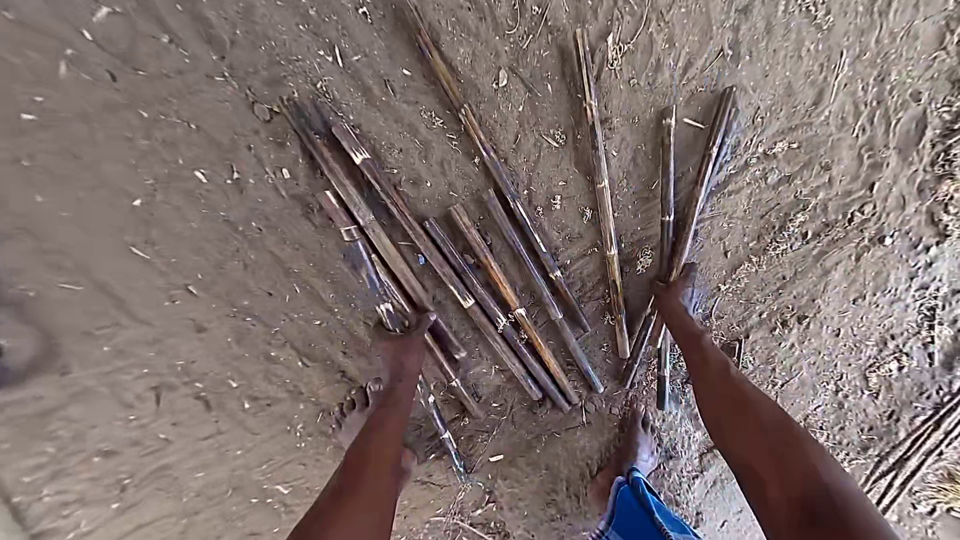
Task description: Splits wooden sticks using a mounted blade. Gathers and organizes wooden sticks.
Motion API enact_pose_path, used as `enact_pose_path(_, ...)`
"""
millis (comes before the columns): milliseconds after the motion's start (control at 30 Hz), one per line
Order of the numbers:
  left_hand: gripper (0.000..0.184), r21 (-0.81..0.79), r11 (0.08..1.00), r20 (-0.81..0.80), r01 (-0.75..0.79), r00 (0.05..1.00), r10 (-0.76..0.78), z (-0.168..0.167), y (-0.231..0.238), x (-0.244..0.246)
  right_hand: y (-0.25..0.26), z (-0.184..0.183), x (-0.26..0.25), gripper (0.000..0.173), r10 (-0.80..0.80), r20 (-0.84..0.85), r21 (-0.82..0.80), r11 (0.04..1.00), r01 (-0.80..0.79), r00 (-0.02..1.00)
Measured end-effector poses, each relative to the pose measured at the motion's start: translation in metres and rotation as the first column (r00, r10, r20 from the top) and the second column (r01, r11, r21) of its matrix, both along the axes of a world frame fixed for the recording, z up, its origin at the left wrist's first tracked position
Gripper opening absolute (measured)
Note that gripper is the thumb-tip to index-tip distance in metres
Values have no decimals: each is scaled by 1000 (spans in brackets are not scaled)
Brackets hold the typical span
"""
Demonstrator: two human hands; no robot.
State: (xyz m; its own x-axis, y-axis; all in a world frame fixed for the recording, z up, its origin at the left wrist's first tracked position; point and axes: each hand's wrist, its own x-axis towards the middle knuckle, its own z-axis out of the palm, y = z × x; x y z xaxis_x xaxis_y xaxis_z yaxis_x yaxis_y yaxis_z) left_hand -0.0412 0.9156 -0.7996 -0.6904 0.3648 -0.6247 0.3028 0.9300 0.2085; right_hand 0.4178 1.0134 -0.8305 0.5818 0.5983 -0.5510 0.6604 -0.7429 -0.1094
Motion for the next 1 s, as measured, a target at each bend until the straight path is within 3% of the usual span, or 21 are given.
enact_pose_path(67,97,-8,997,-17,71,997,-72,3,11,14,4,-6,-3,103,-118,-3,-24,993,118,993)
enact_pose_path(100,94,-17,996,-12,85,996,-85,3,17,20,4,-10,0,106,-155,18,-39,987,155,988)
enact_pose_path(200,73,-66,991,36,119,993,-117,-2,31,43,4,-17,18,86,-162,27,-122,979,164,986)
enact_pose_path(300,52,-49,992,114,114,988,-108,-11,34,62,-4,-26,31,68,-179,-166,-86,982,167,970)
enact_pose_path(400,51,43,995,187,90,978,-97,-9,24,86,-16,-6,-14,59,-109,-350,-27,994,106,930)
enact_pose_path(500,56,132,991,304,37,950,-76,-7,21,103,-36,5,-76,70,-31,-515,-26,999,20,857)
enact_pose_path(633,49,197,973,530,-121,848,-2,-11,24,109,-44,10,-132,79,-39,-664,-111,993,-47,747)
enact_pose_path(700,40,170,968,633,-185,773,36,-8,27,112,-41,9,-138,76,-75,-725,-130,991,-28,685)
enact_pose_path(800,47,84,957,739,-278,661,127,-1,36,114,-31,10,-147,74,-110,-788,-165,986,-36,606)
enact_pose_path(933,66,33,949,822,-312,549,152,-1,43,110,-30,45,-158,75,-210,-900,-213,976,36,383)
enact_pose_path(1000,65,33,938,861,-344,487,149,2,48,113,-26,79,-170,72,-189,-892,-206,979,3,410)
